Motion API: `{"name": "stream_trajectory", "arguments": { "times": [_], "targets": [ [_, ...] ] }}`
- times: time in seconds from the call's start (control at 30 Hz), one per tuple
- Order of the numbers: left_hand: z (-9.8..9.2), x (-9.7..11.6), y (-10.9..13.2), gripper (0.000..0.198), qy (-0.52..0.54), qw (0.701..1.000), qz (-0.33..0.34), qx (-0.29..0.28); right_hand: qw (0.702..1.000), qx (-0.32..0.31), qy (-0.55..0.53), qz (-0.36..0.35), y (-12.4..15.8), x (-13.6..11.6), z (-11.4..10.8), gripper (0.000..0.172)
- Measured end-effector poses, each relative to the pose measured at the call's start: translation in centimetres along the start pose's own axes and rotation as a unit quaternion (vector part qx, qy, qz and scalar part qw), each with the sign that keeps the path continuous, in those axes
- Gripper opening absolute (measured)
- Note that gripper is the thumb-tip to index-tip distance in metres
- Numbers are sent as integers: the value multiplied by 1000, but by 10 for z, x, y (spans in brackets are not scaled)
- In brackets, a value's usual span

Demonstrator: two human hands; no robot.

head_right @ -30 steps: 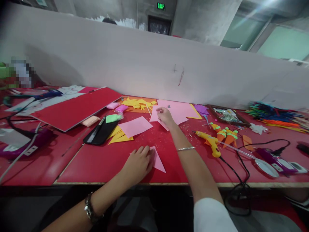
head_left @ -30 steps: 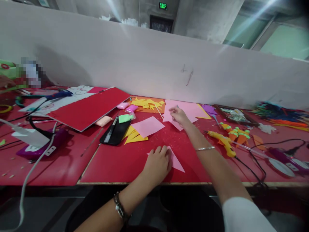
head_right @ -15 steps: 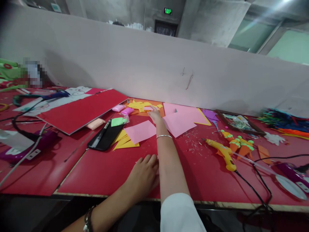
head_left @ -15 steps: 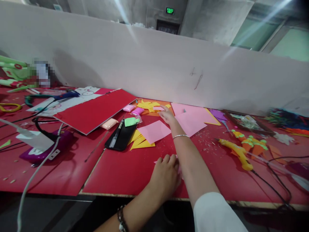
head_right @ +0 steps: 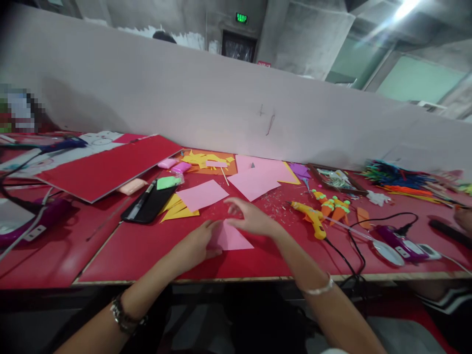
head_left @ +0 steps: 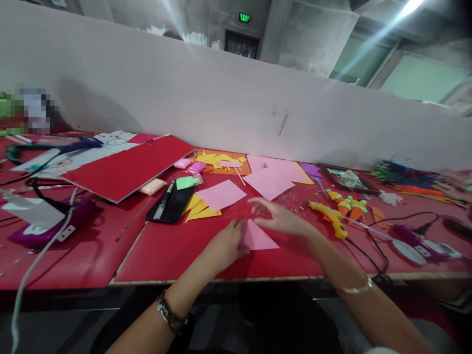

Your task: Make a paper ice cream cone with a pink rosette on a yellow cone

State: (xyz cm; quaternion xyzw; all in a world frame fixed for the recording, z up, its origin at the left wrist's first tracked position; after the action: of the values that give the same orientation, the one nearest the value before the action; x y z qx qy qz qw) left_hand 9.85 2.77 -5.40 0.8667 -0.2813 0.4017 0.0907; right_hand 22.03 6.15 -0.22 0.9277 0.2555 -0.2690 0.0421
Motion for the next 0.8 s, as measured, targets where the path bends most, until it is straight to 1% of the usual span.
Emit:
{"name": "stream_trajectory", "arguments": {
  "times": [0.03, 0.1, 0.13, 0.23, 0.27, 0.33, 0.43, 0.5, 0.57, 0.67, 0.73, 0.8],
  "targets": [
    [1, 1, 1, 61, 5, 1000, 16, 4, 1000, 3, 18, -8, 16, -4, 5, 49],
    [2, 6, 3, 58, -9, 999, 39, 8, 998, 33, 53, -12, 41, -10, 12, 58],
    [4, 8, 5, 56, -27, 999, 43, 3, 995, 52, 83, -13, 50, -13, 15, 55],
    [12, 17, 11, 52, -105, 993, 34, -30, 980, 108, 167, -5, 67, -20, 17, 56],
    [15, 20, 13, 51, -132, 990, 34, -36, 976, 114, 186, -3, 70, -23, 18, 57],
    [21, 27, 16, 45, -173, 983, 39, -46, 974, 97, 204, -16, 72, -29, 24, 54],
    [28, 32, 19, 32, -190, 979, 40, -68, 978, 58, 194, -51, 72, -34, 38, 44],
    [27, 34, 21, 28, -174, 981, 50, -67, 979, 62, 185, -51, 72, -30, 43, 40],
    [23, 37, 24, 36, -158, 982, 87, -58, 982, 74, 169, -35, 72, -19, 44, 30],
    [20, 40, 31, 60, -169, 972, 151, -64, 991, 83, 105, -23, 78, 0, 40, 17],
    [22, 41, 35, 68, -180, 965, 171, -83, 996, 80, 42, -27, 85, 11, 36, 18],
    [26, 42, 37, 67, -188, 961, 173, -105, 997, 71, -9, -26, 92, 19, 33, 22]
  ]
}}
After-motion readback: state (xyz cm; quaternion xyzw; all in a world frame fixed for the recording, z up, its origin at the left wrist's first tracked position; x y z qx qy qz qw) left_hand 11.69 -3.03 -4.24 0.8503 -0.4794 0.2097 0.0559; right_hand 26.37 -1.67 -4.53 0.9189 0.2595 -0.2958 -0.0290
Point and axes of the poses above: each hand's wrist, its own y-axis away from the middle knuckle, its own z-axis out of the palm, x = y × z, the point moved 6 cm from there along -y, towards the middle knuckle, and after that the axes turned 15 degrees about y, right-handed, at the moved point
